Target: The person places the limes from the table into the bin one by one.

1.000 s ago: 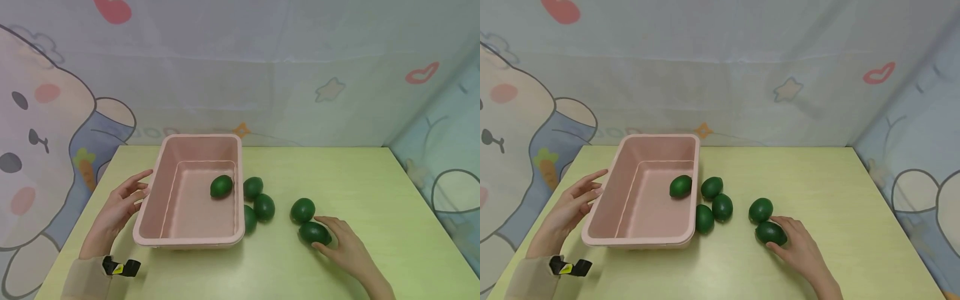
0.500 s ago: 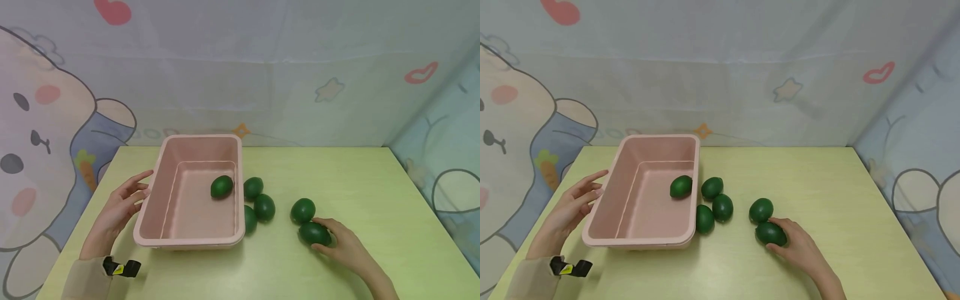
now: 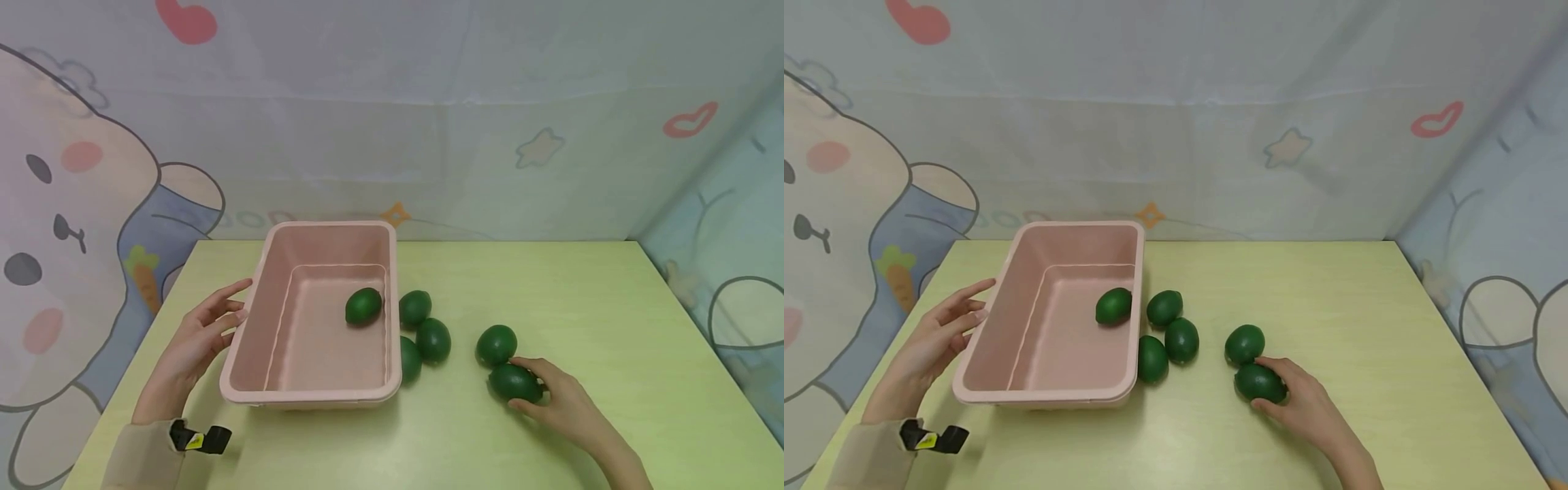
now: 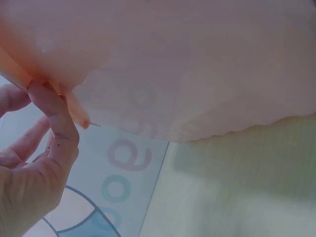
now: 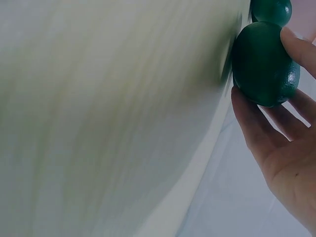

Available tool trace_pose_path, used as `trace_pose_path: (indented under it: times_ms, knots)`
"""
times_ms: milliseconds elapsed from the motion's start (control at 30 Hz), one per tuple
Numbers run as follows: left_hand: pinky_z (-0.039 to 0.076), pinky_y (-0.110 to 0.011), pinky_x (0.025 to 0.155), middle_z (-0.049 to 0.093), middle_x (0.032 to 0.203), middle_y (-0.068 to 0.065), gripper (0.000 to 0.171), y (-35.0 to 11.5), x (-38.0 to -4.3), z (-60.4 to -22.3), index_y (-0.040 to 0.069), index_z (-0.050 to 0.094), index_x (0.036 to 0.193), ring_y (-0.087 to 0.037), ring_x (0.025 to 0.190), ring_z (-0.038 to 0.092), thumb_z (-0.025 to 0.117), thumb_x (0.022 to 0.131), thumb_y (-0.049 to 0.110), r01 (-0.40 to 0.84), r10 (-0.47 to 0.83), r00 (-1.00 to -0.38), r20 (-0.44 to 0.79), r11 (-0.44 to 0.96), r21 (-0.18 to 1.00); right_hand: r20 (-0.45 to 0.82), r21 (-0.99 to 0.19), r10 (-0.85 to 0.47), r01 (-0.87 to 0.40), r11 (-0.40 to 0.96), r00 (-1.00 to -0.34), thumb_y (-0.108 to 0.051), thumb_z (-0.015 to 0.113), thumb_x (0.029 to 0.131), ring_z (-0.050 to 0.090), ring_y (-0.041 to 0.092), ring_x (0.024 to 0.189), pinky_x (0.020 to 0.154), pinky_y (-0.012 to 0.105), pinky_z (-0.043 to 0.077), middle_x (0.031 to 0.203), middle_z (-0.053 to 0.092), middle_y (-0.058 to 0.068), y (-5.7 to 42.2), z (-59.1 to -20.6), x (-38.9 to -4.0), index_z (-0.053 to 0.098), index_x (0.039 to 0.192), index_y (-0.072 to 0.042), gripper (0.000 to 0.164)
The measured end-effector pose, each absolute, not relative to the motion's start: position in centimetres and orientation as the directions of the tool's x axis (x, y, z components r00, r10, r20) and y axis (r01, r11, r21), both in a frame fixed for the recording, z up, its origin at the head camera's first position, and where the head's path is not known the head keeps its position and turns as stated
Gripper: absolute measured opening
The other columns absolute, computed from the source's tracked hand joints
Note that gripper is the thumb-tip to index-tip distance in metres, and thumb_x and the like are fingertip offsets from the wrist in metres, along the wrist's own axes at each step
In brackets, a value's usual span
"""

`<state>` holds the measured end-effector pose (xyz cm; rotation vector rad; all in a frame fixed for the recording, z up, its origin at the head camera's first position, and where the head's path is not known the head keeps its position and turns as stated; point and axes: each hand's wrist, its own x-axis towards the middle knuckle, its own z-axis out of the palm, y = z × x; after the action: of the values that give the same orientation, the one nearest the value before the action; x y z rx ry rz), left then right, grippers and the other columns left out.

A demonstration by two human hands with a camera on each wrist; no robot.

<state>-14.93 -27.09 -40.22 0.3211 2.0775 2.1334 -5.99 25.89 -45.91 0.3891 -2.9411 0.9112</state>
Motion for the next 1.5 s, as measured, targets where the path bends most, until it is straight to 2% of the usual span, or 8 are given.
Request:
trace_pose_path:
  times_ms: [700, 1267, 1500]
  knots:
    - [0.057, -0.021, 0.075, 0.057, 0.102, 0.003, 0.051, -27.1, -15.1, -40.3, 0.014, 0.041, 0.146, -0.005, 0.088, 0.064, 0.051, 0.097, 0.003, 0.050, 0.256, -0.965, 0.060, -0.049, 0.998, 0.080, -0.512, -0.208, -0.219, 0.831, -0.975, -0.027, 0.082, 0.075, 0.065, 0.018, 0.101, 0.077, 0.026, 0.055, 0.119, 0.065, 0.002, 26.0, -45.0, -5.9, 0.058, 0.129, -0.012, 0.061]
    - [0.057, -0.021, 0.074, 0.055, 0.104, 0.003, 0.051, -26.9, -15.0, -40.5, 0.015, 0.042, 0.145, -0.004, 0.087, 0.063, 0.052, 0.097, 0.003, 0.042, 0.242, -0.969, 0.052, -0.046, 0.998, 0.132, -0.465, -0.246, -0.279, 0.840, -0.960, -0.025, 0.083, 0.074, 0.064, 0.013, 0.096, 0.075, 0.027, 0.055, 0.115, 0.065, -0.002, 25.7, -43.8, -6.4, 0.058, 0.128, -0.014, 0.061]
    - [0.057, -0.021, 0.075, 0.057, 0.103, 0.003, 0.051, -27.0, -15.0, -40.4, 0.014, 0.042, 0.146, -0.004, 0.087, 0.064, 0.052, 0.097, 0.003, 0.049, 0.248, -0.967, 0.060, -0.051, 0.998, 0.157, -0.456, -0.260, -0.303, 0.837, -0.953, -0.026, 0.082, 0.075, 0.063, 0.012, 0.098, 0.077, 0.032, 0.055, 0.117, 0.064, -0.004, 25.1, -42.9, -6.6, 0.056, 0.130, -0.016, 0.061]
